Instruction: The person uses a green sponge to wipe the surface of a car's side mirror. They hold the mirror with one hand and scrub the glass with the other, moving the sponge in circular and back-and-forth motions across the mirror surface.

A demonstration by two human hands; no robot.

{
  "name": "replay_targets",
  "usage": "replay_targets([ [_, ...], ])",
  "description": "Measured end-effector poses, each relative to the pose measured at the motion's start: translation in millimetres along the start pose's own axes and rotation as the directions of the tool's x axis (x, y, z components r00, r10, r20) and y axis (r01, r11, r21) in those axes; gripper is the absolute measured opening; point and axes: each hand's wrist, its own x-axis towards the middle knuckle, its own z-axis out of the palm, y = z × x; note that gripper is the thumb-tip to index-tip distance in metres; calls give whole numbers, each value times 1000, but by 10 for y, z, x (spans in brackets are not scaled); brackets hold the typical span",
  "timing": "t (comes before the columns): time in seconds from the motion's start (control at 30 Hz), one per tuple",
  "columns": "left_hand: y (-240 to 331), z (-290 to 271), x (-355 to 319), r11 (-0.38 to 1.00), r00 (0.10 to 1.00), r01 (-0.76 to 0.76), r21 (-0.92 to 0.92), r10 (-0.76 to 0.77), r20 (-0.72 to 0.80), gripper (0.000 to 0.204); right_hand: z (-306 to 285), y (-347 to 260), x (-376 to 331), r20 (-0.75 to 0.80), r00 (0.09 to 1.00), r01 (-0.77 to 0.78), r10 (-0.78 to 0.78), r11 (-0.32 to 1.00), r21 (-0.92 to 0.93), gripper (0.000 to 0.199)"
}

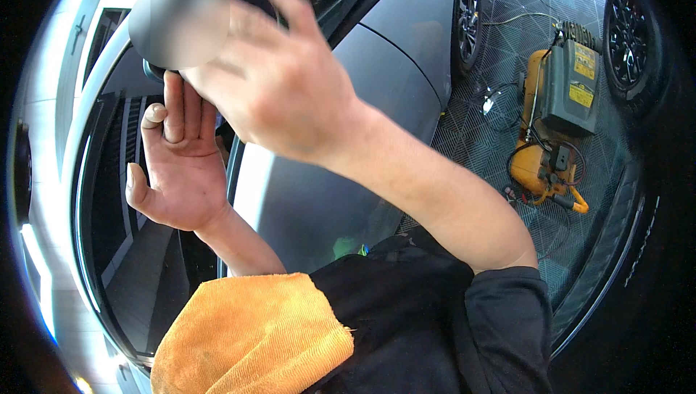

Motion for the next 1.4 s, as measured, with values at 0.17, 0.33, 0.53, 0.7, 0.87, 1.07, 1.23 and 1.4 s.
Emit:
replay_targets([
  [0.17, 4, -26, 5, 998, 1000, -4, 64, 3, 9, 62, -199, 247, -125, 70, 994, -81, 84, 996, -47, 22],
  [0.33, 16, -34, 20, 998, 1000, -1, 56, 3, -29, 62, -74, 118, 93, 63, 997, -37, 40, 998, -50, 28],
  [0.53, -15, -13, -2, 991, 999, -15, 130, 19, -31, 61, -211, 246, -15, 0, 997, -81, 81, 997, -3, 36],
  [0.7, -38, -1, -10, 990, 998, -24, 138, 31, -49, 60, -323, 134, 396, 4, 836, -545, 548, 830, 118, 38],
  [0.87, -26, 5, -29, 988, 998, -14, 153, 23, -58, 61, -624, 59, 681, 579, 543, -662, 609, -114, 741, 49],
  [1.07, -35, 14, -33, 989, 997, -22, 147, 33, -69, 62, -279, -49, 582, -67, 893, -448, 445, 893, -48, 52],
  [1.23, -39, 25, -32, 990, 997, -26, 142, 36, -69, 61, -611, 30, 871, 545, 467, -863, 696, 225, 452, 61],
  [1.4, -43, 31, -13, 992, 998, -24, 124, 30, -53, 60, -269, 97, 636, 54, 696, -718, 716, 693, 64, 59],
])
